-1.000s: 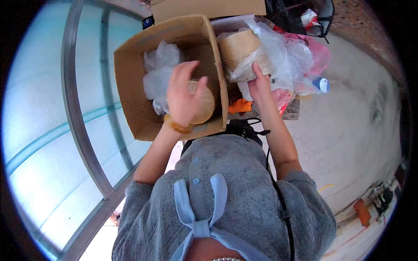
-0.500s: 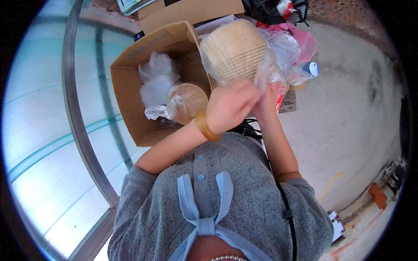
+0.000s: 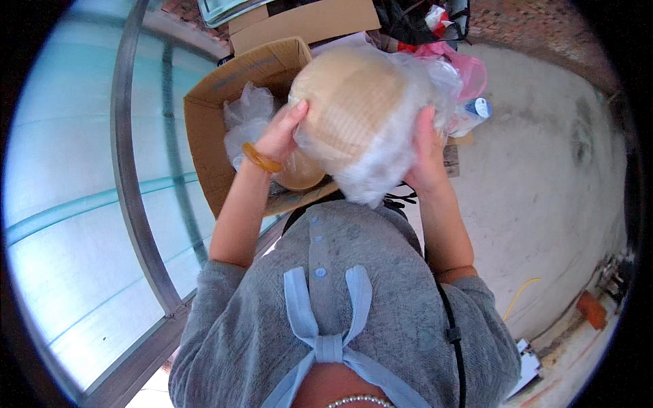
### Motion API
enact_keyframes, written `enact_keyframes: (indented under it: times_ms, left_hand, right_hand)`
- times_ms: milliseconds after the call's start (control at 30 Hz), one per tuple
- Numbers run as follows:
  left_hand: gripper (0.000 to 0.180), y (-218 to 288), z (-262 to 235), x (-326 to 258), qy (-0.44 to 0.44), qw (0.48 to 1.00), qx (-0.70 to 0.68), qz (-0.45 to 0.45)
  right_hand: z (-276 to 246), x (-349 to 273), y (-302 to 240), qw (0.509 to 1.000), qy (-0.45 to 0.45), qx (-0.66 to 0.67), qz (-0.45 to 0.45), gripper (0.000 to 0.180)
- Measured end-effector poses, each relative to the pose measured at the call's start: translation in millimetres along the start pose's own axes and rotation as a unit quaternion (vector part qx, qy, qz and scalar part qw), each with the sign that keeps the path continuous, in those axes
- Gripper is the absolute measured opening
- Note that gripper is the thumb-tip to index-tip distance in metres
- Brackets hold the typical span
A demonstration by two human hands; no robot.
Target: The person unpacks a cardboard box containing various items wrapped in plastic, including stacks of paper plates and paper cups. They remove the items, inspect them, and place them back into the box.
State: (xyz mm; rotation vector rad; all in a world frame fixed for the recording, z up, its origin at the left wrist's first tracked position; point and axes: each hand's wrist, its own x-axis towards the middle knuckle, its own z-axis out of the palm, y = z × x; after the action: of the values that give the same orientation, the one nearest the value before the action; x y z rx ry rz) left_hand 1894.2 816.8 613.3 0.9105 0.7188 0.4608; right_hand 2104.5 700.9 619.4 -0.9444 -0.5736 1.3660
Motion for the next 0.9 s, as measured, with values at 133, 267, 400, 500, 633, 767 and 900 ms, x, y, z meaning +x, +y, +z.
enact_keyframes:
  times_ms: [133, 267, 400, 500, 633, 767, 900]
  left_hand:
    - [0.056, -54, 2, -2, -0.029, 0.979, -0.173, 0.101]
    - [0.050, -77, 19, -15, -0.069, 0.951, -0.275, 0.125]
    - [0.046, -90, 22, -33, -0.081, 0.931, -0.329, 0.135]
    - [0.042, -91, 28, -32, -0.103, 0.923, -0.347, 0.129]
    - [0.038, -75, 30, -35, -0.078, 0.937, -0.323, 0.108]
    - [0.036, -45, 51, -24, 0.056, 0.974, -0.219, -0.018]
    - [0.033, -25, 58, -2, -0.106, 0.966, -0.221, -0.083]
  right_hand:
    - [41, -7, -25, 0.942, -0.256, -0.140, -0.165, 0.061]
    - [70, -38, -56, 0.823, -0.220, -0.497, -0.168, 0.054]
    - [77, -70, -91, 0.676, -0.027, -0.607, -0.417, 0.042]
    - [53, -67, -92, 0.691, 0.175, -0.625, -0.317, 0.037]
    - [-18, -62, -52, 0.959, 0.112, -0.260, -0.026, 0.034]
    - [-54, -59, -17, 0.977, 0.136, -0.116, 0.113, 0.035]
    - [-82, -43, 34, 0.972, 0.178, 0.029, 0.151, 0.035]
